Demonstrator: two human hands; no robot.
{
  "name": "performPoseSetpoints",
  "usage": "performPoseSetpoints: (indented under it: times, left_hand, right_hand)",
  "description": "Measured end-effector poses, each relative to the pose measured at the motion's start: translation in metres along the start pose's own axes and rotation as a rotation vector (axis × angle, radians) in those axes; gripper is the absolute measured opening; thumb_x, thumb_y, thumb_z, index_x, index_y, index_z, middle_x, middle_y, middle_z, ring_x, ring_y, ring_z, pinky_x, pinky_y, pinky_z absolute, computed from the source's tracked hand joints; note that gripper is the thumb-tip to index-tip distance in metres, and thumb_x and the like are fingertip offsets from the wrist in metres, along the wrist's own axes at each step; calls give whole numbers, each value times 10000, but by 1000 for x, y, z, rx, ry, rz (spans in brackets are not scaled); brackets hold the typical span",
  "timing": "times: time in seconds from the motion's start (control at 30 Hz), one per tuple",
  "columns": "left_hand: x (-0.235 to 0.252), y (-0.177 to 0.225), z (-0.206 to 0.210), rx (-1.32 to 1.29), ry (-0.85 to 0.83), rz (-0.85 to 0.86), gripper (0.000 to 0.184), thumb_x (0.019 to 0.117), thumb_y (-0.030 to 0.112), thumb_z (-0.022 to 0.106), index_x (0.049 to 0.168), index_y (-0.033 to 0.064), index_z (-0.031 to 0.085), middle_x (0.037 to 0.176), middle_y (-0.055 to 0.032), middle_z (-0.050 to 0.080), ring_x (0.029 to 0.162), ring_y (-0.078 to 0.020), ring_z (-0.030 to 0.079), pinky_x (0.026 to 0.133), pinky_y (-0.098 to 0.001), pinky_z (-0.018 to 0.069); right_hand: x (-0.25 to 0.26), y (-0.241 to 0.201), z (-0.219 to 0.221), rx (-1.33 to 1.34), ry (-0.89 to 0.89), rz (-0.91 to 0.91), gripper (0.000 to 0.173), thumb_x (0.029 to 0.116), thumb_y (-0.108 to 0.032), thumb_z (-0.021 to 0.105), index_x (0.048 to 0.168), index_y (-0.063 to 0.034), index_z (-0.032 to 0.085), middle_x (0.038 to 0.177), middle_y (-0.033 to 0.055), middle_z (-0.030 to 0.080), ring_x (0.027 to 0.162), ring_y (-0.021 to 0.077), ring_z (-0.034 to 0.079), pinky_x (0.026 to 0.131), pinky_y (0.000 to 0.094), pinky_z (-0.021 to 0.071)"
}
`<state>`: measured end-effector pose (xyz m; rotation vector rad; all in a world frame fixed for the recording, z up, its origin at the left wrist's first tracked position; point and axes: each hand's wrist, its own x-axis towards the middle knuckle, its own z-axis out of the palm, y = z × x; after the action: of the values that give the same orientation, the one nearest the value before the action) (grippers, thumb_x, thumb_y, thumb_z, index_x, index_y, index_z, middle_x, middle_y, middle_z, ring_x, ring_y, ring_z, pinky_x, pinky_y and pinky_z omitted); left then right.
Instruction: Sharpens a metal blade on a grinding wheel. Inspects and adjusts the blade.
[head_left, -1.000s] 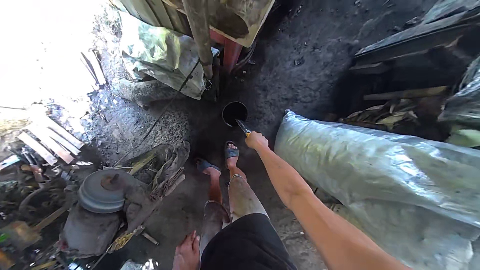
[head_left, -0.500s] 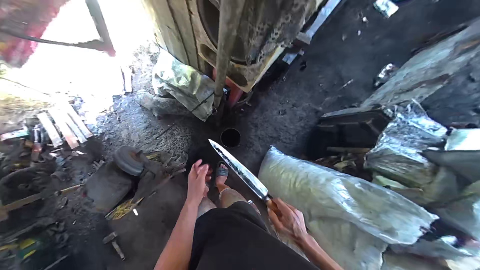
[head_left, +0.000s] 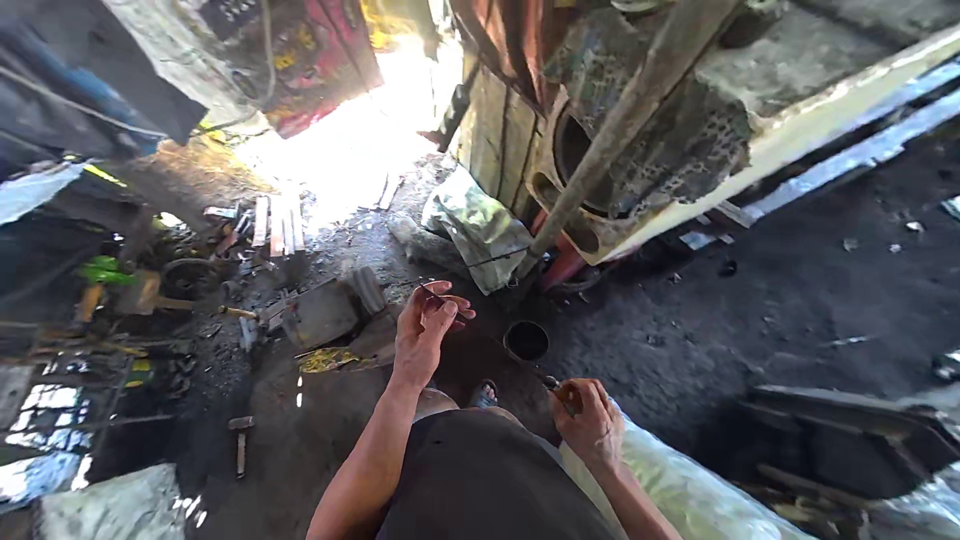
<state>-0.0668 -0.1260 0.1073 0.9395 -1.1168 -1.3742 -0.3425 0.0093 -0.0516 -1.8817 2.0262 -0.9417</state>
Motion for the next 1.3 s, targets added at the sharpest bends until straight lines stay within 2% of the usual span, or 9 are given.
performPoseSetpoints:
  times: [0.2,0.43,0.73,0.93,1.0,1.13,1.23,1.3]
  left_hand:
    - [-15,23,-25,-21,-26,53,462,1053,213,563,1448,-15,489,1193,-260,692,1072,-383,708,936,-506,604]
    - [-27,23,-44,-28,20,42,452,1048,171,561,1454,-18,498,1194,-292,684,1050,-406,711,914,-513,609]
    - [-34,19,-48,-30,92,-15,417,1045,161,577,1418,-18,525,1154,-284,700,1012,-403,727,892,-517,620]
    - [-37,19,-54,-54,81,-35,435,1044,168,583,1438,-6,518,1167,-295,692,1020,-412,722,907,-522,613]
    - [-38,18,-56,-68,70,-27,452,1048,215,579,1440,-2,518,1174,-296,689,1018,-409,722,904,-519,612]
    - [-38,16,-58,-79,97,-28,519,1064,395,539,1391,-7,563,1132,-293,707,970,-393,739,880,-507,623]
    - [-38,15,-58,-94,135,-21,447,1072,347,541,1313,-21,611,1077,-286,722,921,-382,752,850,-496,635]
    - [-38,16,-59,-99,145,-34,416,1080,312,529,1306,-24,624,1072,-287,723,920,-383,753,854,-502,634]
  right_hand:
    - [26,-14,4,36,31,-63,260,842,-284,702,977,-64,670,931,132,667,760,287,660,643,488,551]
    - [26,-20,11,56,-27,-95,246,844,-297,696,966,-84,678,932,112,672,779,273,662,661,478,549]
    - [17,-20,7,56,-66,-99,258,839,-307,719,970,-87,688,925,94,686,771,251,670,658,464,558]
    - [12,-24,3,48,-47,-102,254,828,-299,722,973,-93,690,925,90,690,774,250,674,660,462,557]
    - [10,-26,2,39,-43,-97,256,823,-298,715,969,-89,691,923,93,692,776,252,676,663,464,558]
    - [7,-30,1,23,-42,-87,261,827,-308,704,961,-84,690,910,98,688,768,260,671,653,474,544]
    - [6,-32,-1,12,-32,-92,267,825,-318,696,961,-87,692,902,95,689,759,256,668,639,461,534]
    - [4,-31,-2,5,-37,-97,271,830,-327,690,958,-88,692,900,92,688,756,250,668,634,456,534]
